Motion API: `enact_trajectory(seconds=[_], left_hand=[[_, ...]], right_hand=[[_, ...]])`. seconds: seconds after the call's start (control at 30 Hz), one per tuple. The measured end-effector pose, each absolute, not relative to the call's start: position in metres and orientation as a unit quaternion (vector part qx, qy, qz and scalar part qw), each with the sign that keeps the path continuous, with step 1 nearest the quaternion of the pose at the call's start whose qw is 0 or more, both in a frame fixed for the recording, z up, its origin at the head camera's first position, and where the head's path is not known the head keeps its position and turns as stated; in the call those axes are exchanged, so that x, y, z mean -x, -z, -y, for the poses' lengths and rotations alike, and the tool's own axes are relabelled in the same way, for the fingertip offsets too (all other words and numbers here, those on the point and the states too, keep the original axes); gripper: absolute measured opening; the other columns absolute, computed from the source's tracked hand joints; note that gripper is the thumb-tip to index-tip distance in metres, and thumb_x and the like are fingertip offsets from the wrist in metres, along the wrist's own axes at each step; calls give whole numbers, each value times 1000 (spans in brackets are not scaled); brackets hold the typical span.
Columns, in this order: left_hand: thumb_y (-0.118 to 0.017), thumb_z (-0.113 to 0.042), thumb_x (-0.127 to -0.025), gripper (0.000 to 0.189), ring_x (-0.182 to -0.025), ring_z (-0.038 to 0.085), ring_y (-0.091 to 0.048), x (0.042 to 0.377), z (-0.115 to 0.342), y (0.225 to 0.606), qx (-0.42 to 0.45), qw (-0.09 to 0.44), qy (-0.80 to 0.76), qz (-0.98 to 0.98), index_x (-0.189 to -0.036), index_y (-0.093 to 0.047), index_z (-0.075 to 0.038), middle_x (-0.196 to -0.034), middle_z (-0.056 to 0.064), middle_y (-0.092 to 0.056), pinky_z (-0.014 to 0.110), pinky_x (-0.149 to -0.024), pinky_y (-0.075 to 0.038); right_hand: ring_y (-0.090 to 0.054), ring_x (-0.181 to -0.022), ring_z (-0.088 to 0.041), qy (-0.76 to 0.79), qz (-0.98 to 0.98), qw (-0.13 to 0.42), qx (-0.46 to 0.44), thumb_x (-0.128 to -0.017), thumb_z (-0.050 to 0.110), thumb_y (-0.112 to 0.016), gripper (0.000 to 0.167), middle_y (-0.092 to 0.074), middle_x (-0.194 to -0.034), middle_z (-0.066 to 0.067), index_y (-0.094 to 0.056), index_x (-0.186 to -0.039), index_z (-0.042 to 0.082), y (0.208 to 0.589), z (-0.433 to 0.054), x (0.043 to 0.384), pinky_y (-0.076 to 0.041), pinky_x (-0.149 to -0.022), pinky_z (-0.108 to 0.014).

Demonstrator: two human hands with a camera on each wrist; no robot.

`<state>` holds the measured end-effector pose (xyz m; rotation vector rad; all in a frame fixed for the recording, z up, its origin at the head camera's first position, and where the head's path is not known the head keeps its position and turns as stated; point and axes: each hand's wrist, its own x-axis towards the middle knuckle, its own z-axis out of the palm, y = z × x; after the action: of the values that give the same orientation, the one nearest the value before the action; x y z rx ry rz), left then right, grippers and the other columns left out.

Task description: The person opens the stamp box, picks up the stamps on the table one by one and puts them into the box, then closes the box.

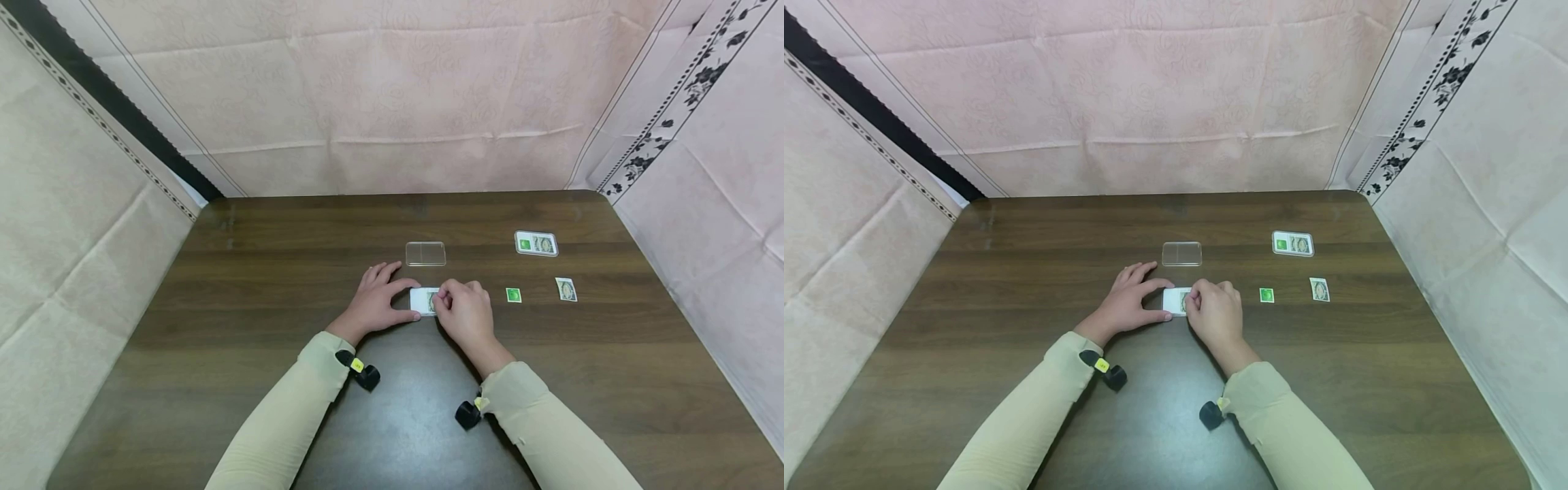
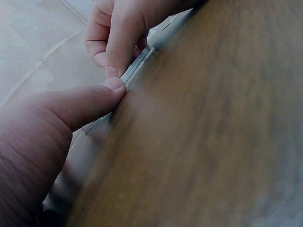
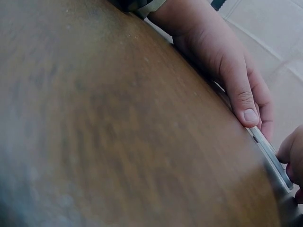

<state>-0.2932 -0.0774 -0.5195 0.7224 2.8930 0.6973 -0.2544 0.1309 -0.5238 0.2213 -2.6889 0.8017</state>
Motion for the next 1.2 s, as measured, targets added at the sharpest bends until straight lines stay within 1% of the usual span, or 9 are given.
enact_trajectory(seconds=[0.5,0.83,1.03,1.13,1.2], left_hand=[[-74,-63,-83,55,-150,37,-19,293,78,520,-235,40,-226,-944,-132,-63,-38,-164,9,-28,57,-120,-12],[-74,-63,-83,56,-150,37,-19,294,78,522,-237,35,-226,-944,-132,-63,-39,-163,9,-28,58,-120,-12],[-74,-63,-83,56,-150,37,-19,295,78,522,-238,34,-222,-945,-132,-62,-39,-164,9,-28,57,-120,-12],[-75,-62,-83,56,-150,36,-20,295,78,522,-240,33,-220,-945,-132,-62,-39,-164,8,-28,56,-120,-12],[-75,-62,-82,56,-150,36,-20,295,78,523,-241,32,-219,-945,-132,-62,-39,-164,8,-28,56,-120,-12]], right_hand=[[-53,-81,-28,-287,940,166,-80,-89,18,-72,15,-54,-61,6,-63,-78,14,524,-131,254,-42,-82,-46],[-54,-82,-28,-308,932,171,-80,-89,19,-73,15,-54,-63,5,-63,-80,14,524,-133,254,-42,-87,-48],[-54,-83,-29,-316,927,192,-67,-88,19,-72,14,-56,-65,3,-62,-81,14,520,-140,255,-42,-88,-49],[-55,-83,-29,-322,921,213,-53,-88,20,-73,14,-59,-67,1,-63,-82,12,519,-151,258,-44,-81,-47],[-56,-82,-30,-323,915,238,-44,-88,19,-73,13,-61,-68,-1,-65,-82,11,518,-162,262,-44,-77,-47]])
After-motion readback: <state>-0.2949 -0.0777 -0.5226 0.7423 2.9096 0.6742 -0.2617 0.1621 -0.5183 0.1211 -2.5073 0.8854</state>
